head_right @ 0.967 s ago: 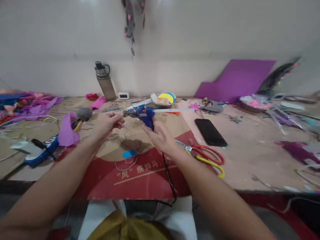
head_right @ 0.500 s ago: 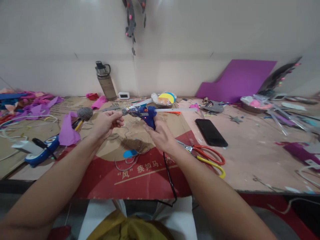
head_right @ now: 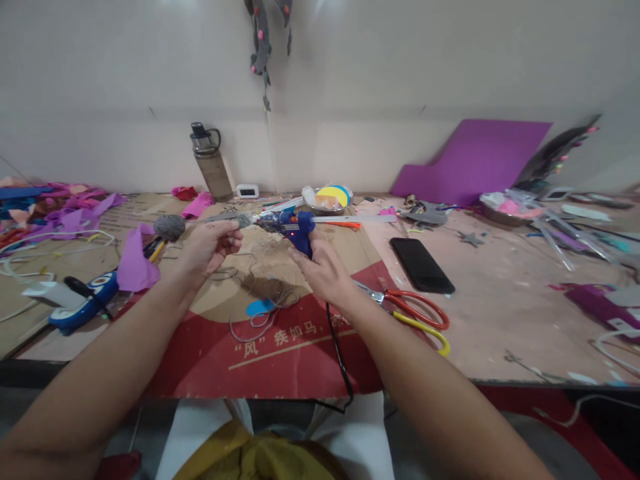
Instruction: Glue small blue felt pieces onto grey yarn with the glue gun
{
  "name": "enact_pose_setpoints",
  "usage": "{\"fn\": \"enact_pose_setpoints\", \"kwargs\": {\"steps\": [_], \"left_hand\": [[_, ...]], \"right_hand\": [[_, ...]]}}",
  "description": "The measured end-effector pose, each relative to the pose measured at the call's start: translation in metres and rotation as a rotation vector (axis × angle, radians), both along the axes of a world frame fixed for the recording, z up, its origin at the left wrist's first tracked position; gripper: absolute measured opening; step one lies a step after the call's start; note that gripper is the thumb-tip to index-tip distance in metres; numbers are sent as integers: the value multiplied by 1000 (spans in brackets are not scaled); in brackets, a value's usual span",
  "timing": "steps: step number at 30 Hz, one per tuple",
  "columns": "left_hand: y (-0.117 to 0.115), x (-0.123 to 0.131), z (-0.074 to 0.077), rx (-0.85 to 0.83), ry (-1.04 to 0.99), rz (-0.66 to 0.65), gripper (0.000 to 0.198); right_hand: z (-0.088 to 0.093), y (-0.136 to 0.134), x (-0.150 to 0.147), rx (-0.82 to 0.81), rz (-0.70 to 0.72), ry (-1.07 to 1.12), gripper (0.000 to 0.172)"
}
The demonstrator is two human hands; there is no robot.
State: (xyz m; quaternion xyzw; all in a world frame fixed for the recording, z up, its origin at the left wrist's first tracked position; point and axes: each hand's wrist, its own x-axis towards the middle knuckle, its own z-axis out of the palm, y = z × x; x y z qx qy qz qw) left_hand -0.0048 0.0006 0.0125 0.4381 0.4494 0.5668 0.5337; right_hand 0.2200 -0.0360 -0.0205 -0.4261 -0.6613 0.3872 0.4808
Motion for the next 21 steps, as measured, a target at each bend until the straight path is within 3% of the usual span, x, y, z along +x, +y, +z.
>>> {"fn": "enact_pose_setpoints", "kwargs": {"steps": [6, 10, 12, 15, 17, 18, 21], "left_hand": [[13, -38, 23, 21, -223, 257, 7], [23, -70, 29, 11, -244, 328, 6], [27, -80, 28, 12, -249, 356, 7], [29, -88, 25, 22, -255, 394, 9], [28, -90, 22, 30, -246, 408, 9], [27, -90, 21, 32, -241, 411, 9], [25, -92, 19, 47, -228, 406, 11]], "right_hand": [[-1, 12, 0, -225, 7, 114, 17], [-7, 27, 4, -491, -95, -145, 9], [-6, 29, 9, -523, -134, -406, 14], [3, 23, 12, -287, -306, -938, 27], [13, 15, 9, -85, -374, -1137, 30], [18, 13, 5, -3, -359, -1144, 29], [33, 15, -20, 188, -144, -948, 22]]}}
